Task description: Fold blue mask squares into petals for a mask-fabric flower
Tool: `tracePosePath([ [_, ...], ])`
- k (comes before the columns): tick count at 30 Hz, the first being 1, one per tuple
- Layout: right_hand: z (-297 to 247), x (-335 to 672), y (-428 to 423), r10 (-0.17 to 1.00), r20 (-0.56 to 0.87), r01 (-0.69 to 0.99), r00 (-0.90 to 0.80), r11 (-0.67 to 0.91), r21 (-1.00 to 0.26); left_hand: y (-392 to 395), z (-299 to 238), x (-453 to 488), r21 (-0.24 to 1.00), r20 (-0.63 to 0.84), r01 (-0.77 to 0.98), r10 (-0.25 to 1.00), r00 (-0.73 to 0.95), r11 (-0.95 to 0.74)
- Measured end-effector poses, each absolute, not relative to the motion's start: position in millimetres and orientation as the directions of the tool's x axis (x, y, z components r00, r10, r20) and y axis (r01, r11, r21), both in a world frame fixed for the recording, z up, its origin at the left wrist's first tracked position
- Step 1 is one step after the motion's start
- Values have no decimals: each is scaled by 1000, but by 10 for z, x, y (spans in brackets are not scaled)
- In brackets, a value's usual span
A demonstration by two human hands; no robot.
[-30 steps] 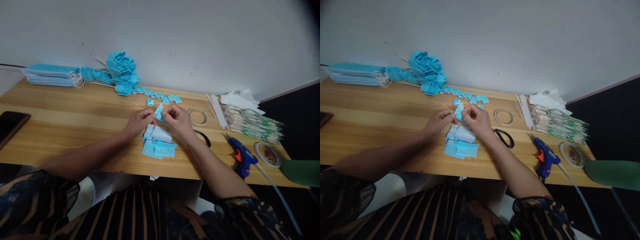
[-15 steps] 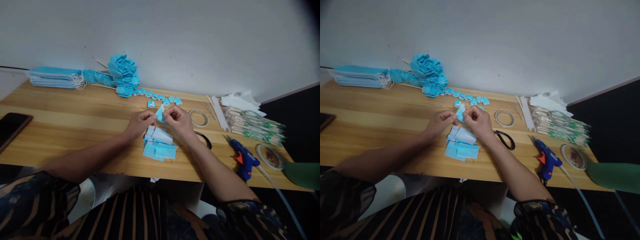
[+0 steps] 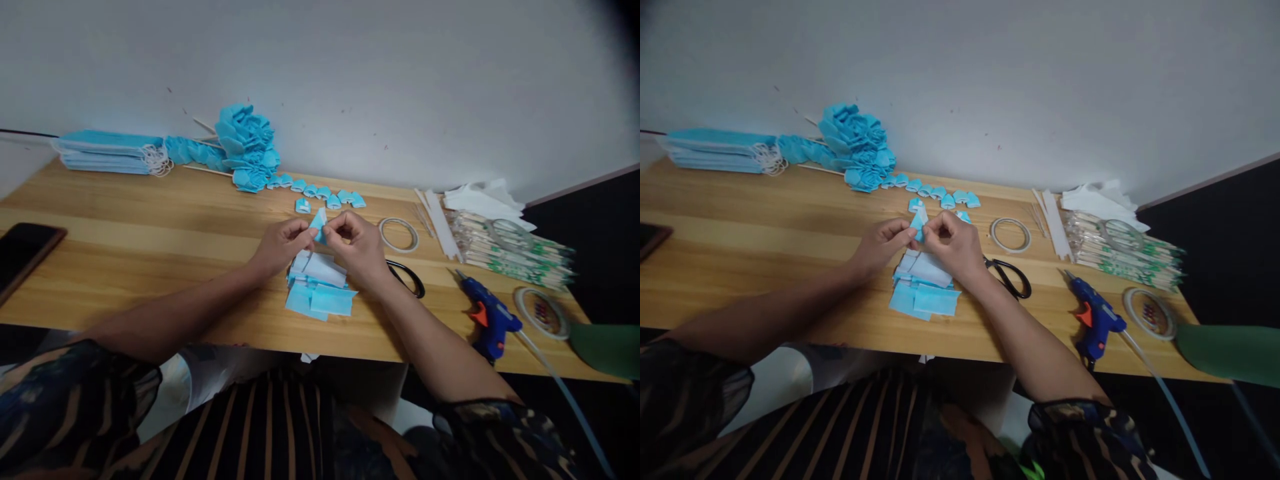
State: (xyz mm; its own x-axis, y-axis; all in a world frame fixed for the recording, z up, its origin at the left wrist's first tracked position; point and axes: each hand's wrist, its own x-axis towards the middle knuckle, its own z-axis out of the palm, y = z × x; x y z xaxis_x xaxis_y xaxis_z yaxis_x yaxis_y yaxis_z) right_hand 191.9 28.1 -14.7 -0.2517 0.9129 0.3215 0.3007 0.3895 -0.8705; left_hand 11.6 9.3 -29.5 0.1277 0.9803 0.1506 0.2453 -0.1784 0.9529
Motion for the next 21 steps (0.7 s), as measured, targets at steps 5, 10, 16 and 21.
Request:
tracePosePath([
  [5, -157, 1923, 307, 936, 263, 237, -234, 317, -918, 107, -336, 110, 955, 152, 238, 981, 124, -178],
  [10, -162, 1961, 395, 956, 65, -28, -286, 60, -998, 110, -344, 96, 953, 170, 235, 979, 113, -193],
  [16, -153, 1956, 370, 936, 67, 148, -344, 125, -981, 107, -367, 104, 944, 184, 256, 976, 117, -209],
  [21, -158, 1943, 357, 949, 105, 189, -299, 167, -968, 102, -327, 108, 953, 173, 234, 979, 110, -195],
])
